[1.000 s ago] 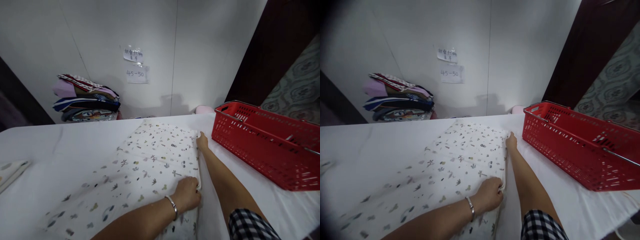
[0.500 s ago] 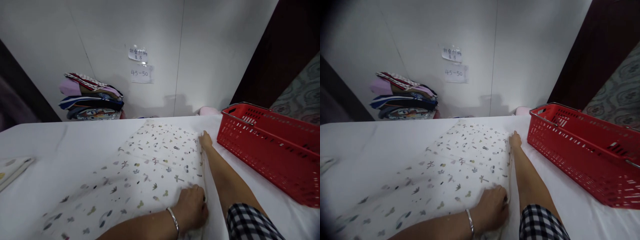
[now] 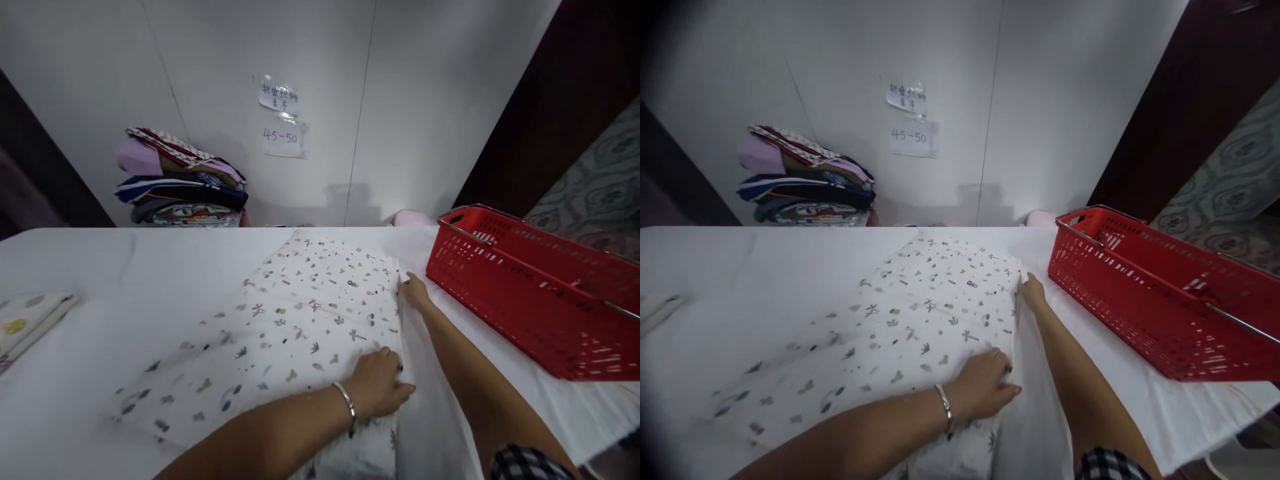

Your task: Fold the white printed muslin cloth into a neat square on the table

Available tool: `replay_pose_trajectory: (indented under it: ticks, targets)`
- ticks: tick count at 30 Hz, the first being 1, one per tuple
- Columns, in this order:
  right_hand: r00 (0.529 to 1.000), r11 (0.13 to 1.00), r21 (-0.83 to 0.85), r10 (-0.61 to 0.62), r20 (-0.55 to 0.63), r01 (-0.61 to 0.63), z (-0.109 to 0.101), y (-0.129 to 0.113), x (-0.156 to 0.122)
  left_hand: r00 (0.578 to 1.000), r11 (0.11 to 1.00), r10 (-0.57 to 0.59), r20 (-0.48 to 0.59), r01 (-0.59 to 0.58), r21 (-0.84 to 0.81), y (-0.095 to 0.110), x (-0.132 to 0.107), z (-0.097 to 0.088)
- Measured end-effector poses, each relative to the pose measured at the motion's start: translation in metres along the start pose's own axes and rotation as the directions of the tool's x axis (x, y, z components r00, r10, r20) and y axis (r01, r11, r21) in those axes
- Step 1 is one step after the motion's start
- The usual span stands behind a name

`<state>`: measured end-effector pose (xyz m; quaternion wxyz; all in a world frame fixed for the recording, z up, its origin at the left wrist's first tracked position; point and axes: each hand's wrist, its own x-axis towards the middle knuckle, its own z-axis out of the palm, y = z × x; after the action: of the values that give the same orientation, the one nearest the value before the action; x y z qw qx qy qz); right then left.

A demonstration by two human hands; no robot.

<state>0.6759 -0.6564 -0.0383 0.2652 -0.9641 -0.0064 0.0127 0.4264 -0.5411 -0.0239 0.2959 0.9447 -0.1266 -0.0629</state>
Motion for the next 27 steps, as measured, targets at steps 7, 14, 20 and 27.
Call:
replay_pose_trajectory:
  ticks: [7,14,20,27]
  targets:
    - [0.987,0.996,0.085,-0.054,0.154,0.041,-0.005,0.009,-0.091,0.990,0.988,0.128,0.064,-0.133,0.078,0.017,-0.086,-0.004]
    - [0.913,0.867,0.467,-0.037,0.407,-0.173,-0.016,0.007,-0.178,0.981,0.963,0.163,0.102,-0.181,0.198,0.029,-0.127,0.010]
    - [0.869,0.700,0.663,-0.126,0.479,-0.264,-0.016,0.007,-0.235,0.984,0.969,0.174,0.045,-0.180,0.171,0.025,-0.146,0.006]
    - [0.911,0.615,0.750,-0.122,0.394,-0.242,-0.018,0.003,-0.245,0.971,0.946,0.240,0.006,-0.236,0.221,0.013,-0.146,0.012]
